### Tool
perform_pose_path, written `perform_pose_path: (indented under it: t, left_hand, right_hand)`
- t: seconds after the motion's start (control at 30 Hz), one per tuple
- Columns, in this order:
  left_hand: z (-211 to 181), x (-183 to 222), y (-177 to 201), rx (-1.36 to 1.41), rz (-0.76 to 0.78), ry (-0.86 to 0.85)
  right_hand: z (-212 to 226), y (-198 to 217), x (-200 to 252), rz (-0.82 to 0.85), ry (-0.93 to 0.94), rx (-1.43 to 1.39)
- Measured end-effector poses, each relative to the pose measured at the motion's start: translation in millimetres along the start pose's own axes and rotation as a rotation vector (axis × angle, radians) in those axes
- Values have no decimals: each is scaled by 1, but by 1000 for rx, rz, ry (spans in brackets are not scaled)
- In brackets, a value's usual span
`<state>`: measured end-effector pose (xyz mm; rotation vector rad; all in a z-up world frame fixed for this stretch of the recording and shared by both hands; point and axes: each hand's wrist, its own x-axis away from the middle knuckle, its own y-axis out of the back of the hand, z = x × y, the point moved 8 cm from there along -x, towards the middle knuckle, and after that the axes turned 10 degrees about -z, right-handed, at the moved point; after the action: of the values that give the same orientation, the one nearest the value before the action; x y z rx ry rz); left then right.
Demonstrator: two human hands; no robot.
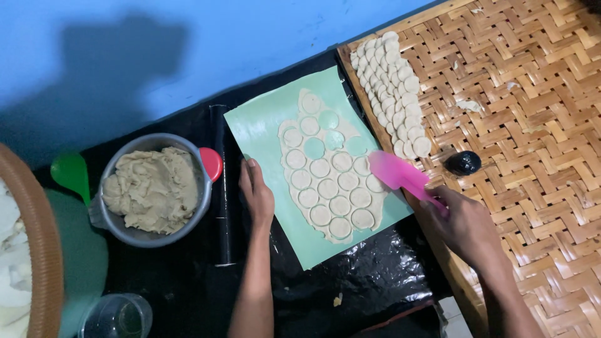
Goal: Rolling dough and cutting it into circular shapes using a mold.
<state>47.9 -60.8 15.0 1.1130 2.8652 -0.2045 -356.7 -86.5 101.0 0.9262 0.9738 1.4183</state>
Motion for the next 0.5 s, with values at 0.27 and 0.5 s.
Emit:
perform_pose_path:
  t: [0.27, 0.5]
  left_hand:
    - [-6, 1, -2, 5, 9, -21]
    - [21, -2, 7, -49, -21, 0]
  right_hand:
    - [-22, -25, -3, 106, -95, -198]
    - [-34, -43, -7, 212, -273, -612]
